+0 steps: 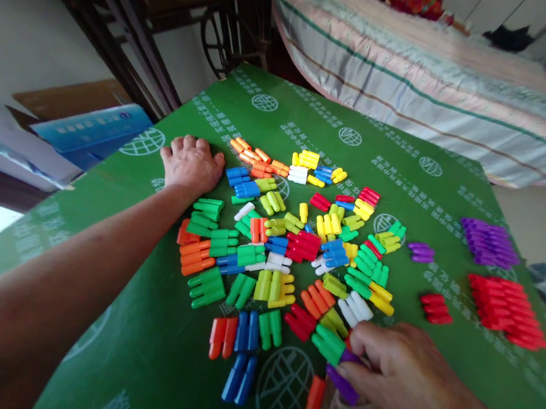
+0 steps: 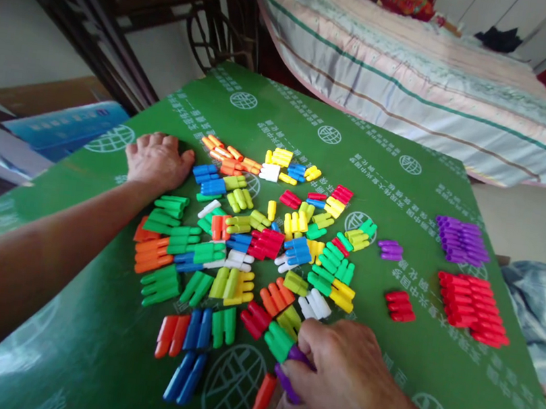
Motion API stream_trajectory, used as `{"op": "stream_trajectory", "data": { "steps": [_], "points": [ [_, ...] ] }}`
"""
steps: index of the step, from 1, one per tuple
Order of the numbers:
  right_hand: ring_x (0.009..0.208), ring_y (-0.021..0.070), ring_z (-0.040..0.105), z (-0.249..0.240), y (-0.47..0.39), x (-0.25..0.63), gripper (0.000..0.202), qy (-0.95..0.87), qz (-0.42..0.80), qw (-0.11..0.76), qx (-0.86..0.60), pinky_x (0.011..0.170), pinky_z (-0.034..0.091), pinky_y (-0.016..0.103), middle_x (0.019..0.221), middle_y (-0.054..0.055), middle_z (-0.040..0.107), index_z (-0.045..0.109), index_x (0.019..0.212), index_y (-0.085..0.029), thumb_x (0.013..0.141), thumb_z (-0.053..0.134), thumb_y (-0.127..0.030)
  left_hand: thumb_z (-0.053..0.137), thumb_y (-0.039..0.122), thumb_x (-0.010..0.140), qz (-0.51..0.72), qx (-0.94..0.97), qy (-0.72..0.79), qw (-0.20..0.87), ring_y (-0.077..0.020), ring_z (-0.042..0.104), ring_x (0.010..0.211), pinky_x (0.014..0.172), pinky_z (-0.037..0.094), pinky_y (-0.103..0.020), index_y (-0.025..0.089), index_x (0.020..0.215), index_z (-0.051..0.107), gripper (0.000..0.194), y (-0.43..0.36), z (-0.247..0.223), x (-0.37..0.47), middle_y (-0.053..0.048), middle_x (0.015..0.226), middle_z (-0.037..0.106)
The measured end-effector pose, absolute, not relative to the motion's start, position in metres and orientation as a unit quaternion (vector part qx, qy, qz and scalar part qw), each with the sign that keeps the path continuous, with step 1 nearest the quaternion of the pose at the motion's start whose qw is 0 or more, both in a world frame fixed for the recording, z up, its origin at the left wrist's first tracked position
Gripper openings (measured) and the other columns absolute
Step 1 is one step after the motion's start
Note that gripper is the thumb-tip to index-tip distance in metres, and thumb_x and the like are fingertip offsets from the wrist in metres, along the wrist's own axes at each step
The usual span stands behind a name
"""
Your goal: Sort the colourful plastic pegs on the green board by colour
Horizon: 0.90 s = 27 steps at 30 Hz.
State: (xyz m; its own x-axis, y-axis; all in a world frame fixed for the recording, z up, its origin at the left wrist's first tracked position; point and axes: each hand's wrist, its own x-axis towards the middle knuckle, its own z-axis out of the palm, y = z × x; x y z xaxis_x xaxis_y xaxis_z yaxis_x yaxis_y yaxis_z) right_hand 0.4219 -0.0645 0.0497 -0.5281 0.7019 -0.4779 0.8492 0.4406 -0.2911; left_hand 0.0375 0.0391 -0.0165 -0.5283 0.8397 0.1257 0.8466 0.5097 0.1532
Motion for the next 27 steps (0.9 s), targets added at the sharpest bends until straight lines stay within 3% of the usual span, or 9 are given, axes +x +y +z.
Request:
{"op": "stream_trajectory", "data": {
  "steps": [11, 17, 22, 27],
  "points": [
    [0.053, 0.0089, 0.045, 0.037, -0.072, 0.431, 0.012, 0.792, -0.371, 0.092, 0.476, 0.051, 0.028, 0.020, 0.058, -0.005, 0.055, 0.057, 0.067, -0.021, 0.077, 0.050, -0.022, 0.027, 0.048, 0.086, -0.094, -0.493, -0.865, 0.016, -0.0369, 0.036, 0.127, 0.104, 0.029, -0.057, 0.000, 0.122, 0.049, 0.064, 0.038, -0.014, 0.038, -0.026, 0.136, 0.044],
    [0.058, 0.0086, 0.051, 0.041, -0.074, 0.425, 0.027, 0.799, -0.410, 0.029, 0.438, 0.055, 0.034, 0.019, 0.060, -0.002, 0.057, 0.063, 0.062, -0.019, 0.080, 0.044, -0.014, 0.024, 0.048, 0.085, -0.091, -0.491, -0.866, 0.024, -0.0384, 0.036, 0.127, 0.103, 0.030, -0.058, 0.000, 0.122, 0.049, 0.065, 0.039, -0.014, 0.038, -0.026, 0.135, 0.045],
    [0.070, 0.0126, 0.062, 0.039, -0.071, 0.444, 0.028, 0.757, -0.421, -0.103, 0.490, 0.063, 0.046, 0.020, 0.081, 0.002, 0.071, 0.072, 0.093, -0.021, 0.090, 0.046, -0.030, 0.025, 0.050, 0.084, -0.098, -0.491, -0.865, 0.019, -0.0414, 0.035, 0.127, 0.101, 0.030, -0.061, -0.002, 0.122, 0.049, 0.069, 0.043, -0.014, 0.033, -0.028, 0.135, 0.044],
    [0.068, 0.0172, 0.065, 0.012, -0.049, 0.492, 0.035, 0.655, -0.326, -0.203, 0.650, 0.054, 0.050, 0.023, 0.081, 0.005, 0.072, 0.069, 0.094, -0.019, 0.084, 0.053, -0.048, 0.022, 0.051, 0.083, -0.074, -0.492, -0.867, 0.021, -0.0421, 0.036, 0.126, 0.099, 0.032, -0.061, -0.002, 0.123, 0.049, 0.071, 0.046, -0.014, 0.029, -0.028, 0.134, 0.044]
  ]
}}
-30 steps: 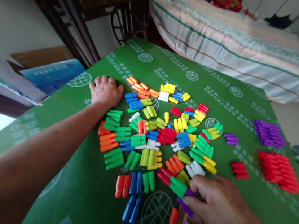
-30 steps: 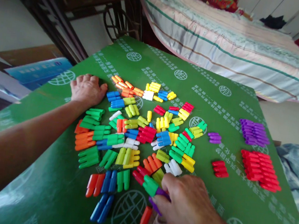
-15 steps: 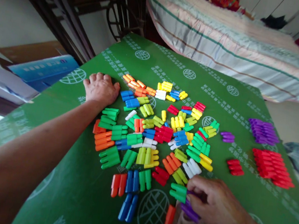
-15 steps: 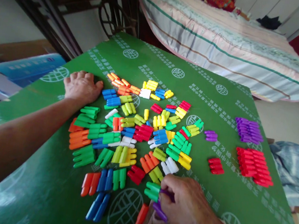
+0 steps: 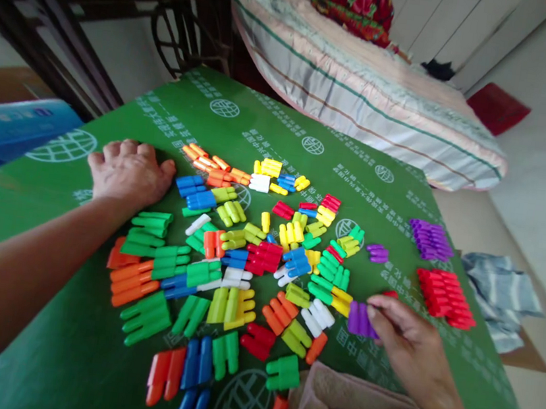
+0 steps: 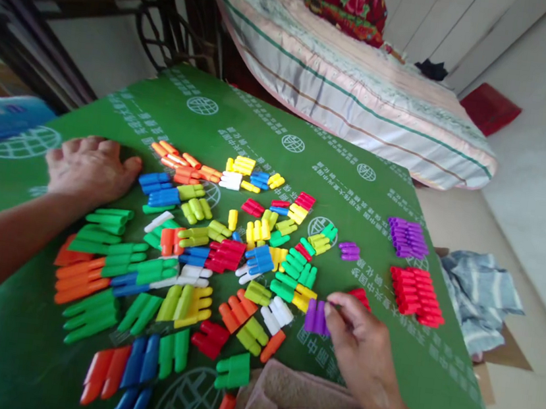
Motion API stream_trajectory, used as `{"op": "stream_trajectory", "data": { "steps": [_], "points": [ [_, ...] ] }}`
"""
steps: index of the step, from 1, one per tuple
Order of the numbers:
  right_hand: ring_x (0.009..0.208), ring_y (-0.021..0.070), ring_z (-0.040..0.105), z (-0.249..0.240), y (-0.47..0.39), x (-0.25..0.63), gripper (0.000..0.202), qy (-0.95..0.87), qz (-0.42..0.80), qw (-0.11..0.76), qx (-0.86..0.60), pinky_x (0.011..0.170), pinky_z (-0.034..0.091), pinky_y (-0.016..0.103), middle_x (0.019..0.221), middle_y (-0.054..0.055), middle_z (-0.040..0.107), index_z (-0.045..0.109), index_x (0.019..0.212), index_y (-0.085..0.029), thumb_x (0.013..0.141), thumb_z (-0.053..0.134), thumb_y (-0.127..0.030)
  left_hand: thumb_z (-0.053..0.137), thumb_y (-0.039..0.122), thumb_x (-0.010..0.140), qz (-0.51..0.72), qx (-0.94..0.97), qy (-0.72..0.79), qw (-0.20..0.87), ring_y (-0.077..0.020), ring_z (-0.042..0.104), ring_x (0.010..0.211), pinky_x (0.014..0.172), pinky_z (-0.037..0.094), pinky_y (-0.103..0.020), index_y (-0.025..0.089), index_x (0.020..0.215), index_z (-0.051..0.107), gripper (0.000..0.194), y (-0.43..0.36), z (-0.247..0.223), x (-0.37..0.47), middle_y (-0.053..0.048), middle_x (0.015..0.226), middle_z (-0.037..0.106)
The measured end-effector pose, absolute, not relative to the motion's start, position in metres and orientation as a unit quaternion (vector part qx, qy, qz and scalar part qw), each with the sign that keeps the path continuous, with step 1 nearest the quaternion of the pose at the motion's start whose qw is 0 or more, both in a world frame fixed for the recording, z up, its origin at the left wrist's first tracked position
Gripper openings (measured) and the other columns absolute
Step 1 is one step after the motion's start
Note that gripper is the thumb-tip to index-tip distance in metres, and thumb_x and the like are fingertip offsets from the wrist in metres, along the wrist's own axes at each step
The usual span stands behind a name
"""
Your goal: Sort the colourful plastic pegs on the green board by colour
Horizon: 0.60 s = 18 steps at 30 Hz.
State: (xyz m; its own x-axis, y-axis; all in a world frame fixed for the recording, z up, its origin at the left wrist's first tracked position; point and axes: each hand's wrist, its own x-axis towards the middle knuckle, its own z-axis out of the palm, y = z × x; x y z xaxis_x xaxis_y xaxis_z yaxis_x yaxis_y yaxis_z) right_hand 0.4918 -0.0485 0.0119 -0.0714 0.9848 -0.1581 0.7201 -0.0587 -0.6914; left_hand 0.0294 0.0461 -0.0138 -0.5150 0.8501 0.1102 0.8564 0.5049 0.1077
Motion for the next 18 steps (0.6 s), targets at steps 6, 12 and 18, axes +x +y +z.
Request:
{"op": "stream_trajectory", "data": {
  "steps": [6, 12, 18],
  "points": [
    [0.052, 0.0161, 0.060, -0.016, -0.038, 0.513, 0.034, -0.661, 0.170, 0.186, -0.707, 0.052, 0.046, 0.027, 0.063, 0.001, 0.066, 0.066, 0.085, -0.021, 0.083, 0.048, -0.050, 0.021, 0.053, 0.084, -0.060, -0.495, -0.866, 0.021, -0.0428, 0.036, 0.126, 0.099, 0.033, -0.061, -0.003, 0.123, 0.048, 0.073, 0.046, -0.012, 0.029, -0.029, 0.134, 0.043],
    [0.048, 0.0169, 0.057, -0.015, -0.056, 0.513, 0.037, -0.710, 0.056, 0.142, -0.688, 0.050, 0.044, 0.028, 0.056, 0.000, 0.062, 0.065, 0.084, -0.022, 0.086, 0.046, -0.054, 0.021, 0.053, 0.084, -0.054, -0.495, -0.867, 0.015, -0.0427, 0.035, 0.127, 0.099, 0.033, -0.062, -0.003, 0.123, 0.048, 0.073, 0.047, -0.011, 0.027, -0.029, 0.134, 0.043],
    [0.099, 0.0209, 0.065, -0.002, -0.058, 0.513, 0.021, -0.829, 0.013, 0.126, -0.544, 0.084, 0.052, 0.032, 0.106, 0.006, 0.069, 0.065, 0.103, -0.022, 0.087, 0.053, -0.031, 0.020, 0.056, 0.084, -0.034, -0.491, -0.871, 0.004, -0.0424, 0.034, 0.128, 0.100, 0.032, -0.061, -0.002, 0.125, 0.046, 0.076, 0.050, -0.010, 0.024, -0.029, 0.137, 0.040]
  ]
}}
